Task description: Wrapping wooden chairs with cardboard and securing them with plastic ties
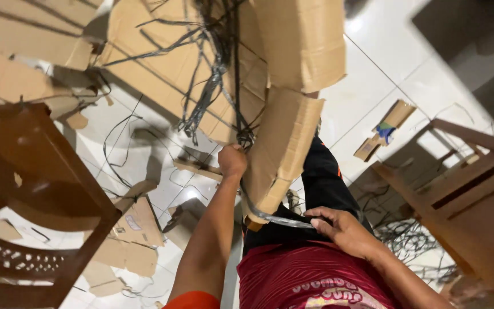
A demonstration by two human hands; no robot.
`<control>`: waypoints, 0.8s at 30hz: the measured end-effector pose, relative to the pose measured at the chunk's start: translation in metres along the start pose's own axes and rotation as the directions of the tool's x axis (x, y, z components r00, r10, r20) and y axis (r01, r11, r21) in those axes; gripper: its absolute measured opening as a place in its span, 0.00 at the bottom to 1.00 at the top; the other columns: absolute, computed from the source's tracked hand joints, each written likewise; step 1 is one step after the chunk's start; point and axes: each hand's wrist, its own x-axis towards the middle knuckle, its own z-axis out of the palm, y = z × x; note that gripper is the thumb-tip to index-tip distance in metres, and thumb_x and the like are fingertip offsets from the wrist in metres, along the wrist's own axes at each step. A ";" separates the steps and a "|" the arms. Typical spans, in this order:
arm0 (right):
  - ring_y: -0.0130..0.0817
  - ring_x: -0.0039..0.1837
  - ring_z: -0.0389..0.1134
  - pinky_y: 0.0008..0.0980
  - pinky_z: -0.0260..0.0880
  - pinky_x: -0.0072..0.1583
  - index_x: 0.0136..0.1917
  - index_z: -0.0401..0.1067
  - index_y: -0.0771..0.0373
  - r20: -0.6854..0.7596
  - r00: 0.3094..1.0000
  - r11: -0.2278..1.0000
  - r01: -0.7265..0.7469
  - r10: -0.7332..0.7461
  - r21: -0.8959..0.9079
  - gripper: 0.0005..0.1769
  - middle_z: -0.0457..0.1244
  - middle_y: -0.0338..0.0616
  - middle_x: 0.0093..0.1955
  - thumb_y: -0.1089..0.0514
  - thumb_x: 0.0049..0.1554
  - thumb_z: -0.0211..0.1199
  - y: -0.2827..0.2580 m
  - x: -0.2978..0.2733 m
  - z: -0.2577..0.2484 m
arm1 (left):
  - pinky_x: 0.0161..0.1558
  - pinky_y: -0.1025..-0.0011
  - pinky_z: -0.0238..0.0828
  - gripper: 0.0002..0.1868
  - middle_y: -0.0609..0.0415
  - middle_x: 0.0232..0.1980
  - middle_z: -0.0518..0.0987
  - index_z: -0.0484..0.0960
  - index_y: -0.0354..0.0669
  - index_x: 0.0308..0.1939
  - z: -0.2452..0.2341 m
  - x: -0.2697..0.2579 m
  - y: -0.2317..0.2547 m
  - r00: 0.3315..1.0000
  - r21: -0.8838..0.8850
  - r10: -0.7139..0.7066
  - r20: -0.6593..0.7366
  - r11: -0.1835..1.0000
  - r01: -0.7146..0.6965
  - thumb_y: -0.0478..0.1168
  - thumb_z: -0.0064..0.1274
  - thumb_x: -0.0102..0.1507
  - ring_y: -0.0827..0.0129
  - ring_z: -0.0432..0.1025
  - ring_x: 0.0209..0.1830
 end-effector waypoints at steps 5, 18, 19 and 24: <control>0.22 0.52 0.67 0.23 0.66 0.56 0.63 0.79 0.55 0.025 1.000 0.989 -0.019 0.016 0.145 0.20 0.71 0.33 0.53 0.51 0.62 0.57 0.041 0.023 0.000 | 0.47 0.55 0.72 0.14 0.43 0.42 0.86 0.89 0.47 0.37 0.027 0.023 -0.010 0.993 0.101 -0.062 0.103 0.994 0.052 0.38 0.45 0.59 0.46 0.79 0.46; 0.32 0.42 0.70 0.34 0.73 0.50 0.65 0.76 0.59 0.063 0.998 0.896 -0.036 0.009 0.442 0.20 0.68 0.44 0.39 0.52 0.63 0.59 0.107 0.085 0.025 | 0.35 0.52 0.66 0.16 0.40 0.39 0.85 0.84 0.42 0.33 0.026 0.065 -0.030 0.931 0.270 0.156 0.329 0.930 -0.251 0.52 0.55 0.57 0.57 0.79 0.37; 0.32 0.42 0.70 0.34 0.73 0.50 0.65 0.76 0.59 0.061 0.998 0.892 -0.035 0.008 0.451 0.20 0.68 0.44 0.39 0.52 0.63 0.59 0.112 0.091 0.026 | 0.35 0.53 0.66 0.16 0.41 0.39 0.85 0.84 0.43 0.33 0.027 0.065 -0.026 0.931 0.275 0.150 0.333 0.929 -0.248 0.52 0.55 0.57 0.57 0.79 0.38; 0.37 0.45 0.72 0.38 0.73 0.52 0.63 0.79 0.52 -0.151 0.987 0.914 0.007 0.059 0.406 0.21 0.71 0.45 0.39 0.43 0.61 0.61 0.150 0.144 0.046 | 0.35 0.55 0.69 0.15 0.44 0.40 0.85 0.83 0.48 0.36 0.020 0.066 -0.018 0.935 0.303 0.111 0.338 0.927 -0.220 0.54 0.55 0.58 0.59 0.80 0.38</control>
